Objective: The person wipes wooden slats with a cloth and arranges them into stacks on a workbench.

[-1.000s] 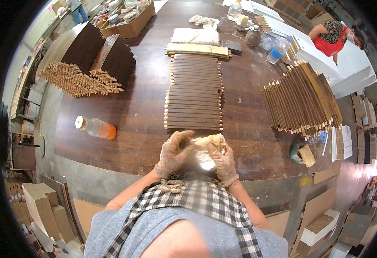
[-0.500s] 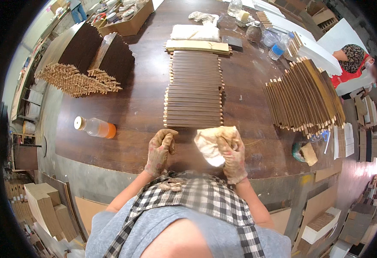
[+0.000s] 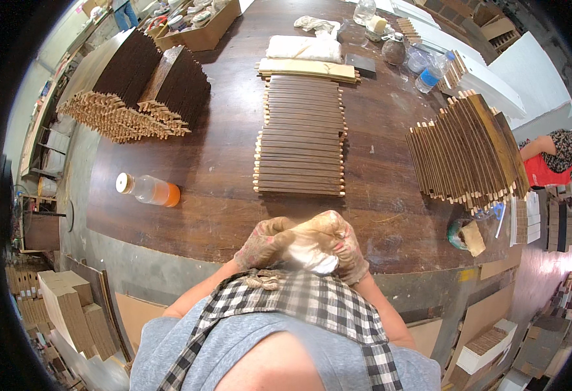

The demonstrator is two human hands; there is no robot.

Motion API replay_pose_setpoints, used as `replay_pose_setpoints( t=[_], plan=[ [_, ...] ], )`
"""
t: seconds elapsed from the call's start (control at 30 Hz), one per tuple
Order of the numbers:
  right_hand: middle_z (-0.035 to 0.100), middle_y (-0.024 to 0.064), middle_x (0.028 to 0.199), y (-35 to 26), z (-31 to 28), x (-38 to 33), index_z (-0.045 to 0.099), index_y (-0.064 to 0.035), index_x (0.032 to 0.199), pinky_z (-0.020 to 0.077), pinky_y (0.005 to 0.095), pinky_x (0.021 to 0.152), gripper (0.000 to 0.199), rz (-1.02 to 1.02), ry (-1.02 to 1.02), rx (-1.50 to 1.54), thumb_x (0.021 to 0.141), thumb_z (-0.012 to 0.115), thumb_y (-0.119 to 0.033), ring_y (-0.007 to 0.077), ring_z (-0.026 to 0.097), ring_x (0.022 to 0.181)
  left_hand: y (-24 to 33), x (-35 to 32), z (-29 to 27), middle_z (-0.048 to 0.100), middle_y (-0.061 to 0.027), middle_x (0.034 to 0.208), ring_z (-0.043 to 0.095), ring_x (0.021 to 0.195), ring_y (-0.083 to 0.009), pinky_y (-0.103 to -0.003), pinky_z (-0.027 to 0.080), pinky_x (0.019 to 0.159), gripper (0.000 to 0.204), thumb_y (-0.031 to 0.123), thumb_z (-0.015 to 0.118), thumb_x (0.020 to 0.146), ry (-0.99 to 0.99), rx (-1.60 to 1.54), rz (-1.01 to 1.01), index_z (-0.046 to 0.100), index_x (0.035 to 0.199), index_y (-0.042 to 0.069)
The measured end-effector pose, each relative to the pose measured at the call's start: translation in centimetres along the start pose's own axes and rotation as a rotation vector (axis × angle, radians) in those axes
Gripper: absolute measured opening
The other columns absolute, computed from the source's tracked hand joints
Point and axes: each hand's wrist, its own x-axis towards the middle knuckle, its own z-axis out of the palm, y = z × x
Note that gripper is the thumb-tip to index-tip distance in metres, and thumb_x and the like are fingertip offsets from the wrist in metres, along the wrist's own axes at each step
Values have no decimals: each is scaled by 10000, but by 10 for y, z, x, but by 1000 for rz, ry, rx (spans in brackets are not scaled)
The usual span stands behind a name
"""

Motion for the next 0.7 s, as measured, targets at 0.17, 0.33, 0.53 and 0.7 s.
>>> replay_pose_setpoints(
  t=[0.17,0.33,0.53,0.7],
  plan=[
    [663,79,1049,4,-18,6,566,-44,1129,564,328,878,186,-112,216,375,950,596,-87,173,650,992,-7,13,-9,610,-10,829,537,690,-84,-257,469,614,223,226,619,955,258,161,135,629,1003,8],
    [648,68,1025,-36,8,14,562,-22,1127,526,256,828,237,-332,484,-861,906,649,-22,156,645,944,8,-10,-7,644,-20,909,583,759,-60,-208,505,638,267,121,595,967,209,92,119,601,1220,36],
    [597,67,1117,4,29,23,598,-45,1102,523,296,832,247,-290,199,-807,879,699,-79,162,614,961,3,-4,-7,602,-138,1268,594,1132,-206,-338,469,991,443,152,622,930,-50,25,129,517,1331,-4],
    [630,90,1084,-7,14,12,597,-7,1092,598,317,800,221,-132,205,-238,911,677,-105,198,682,937,-12,-38,-61,658,-43,987,601,927,-160,-301,509,820,170,160,653,916,779,285,343,673,1056,65]
  ],
)
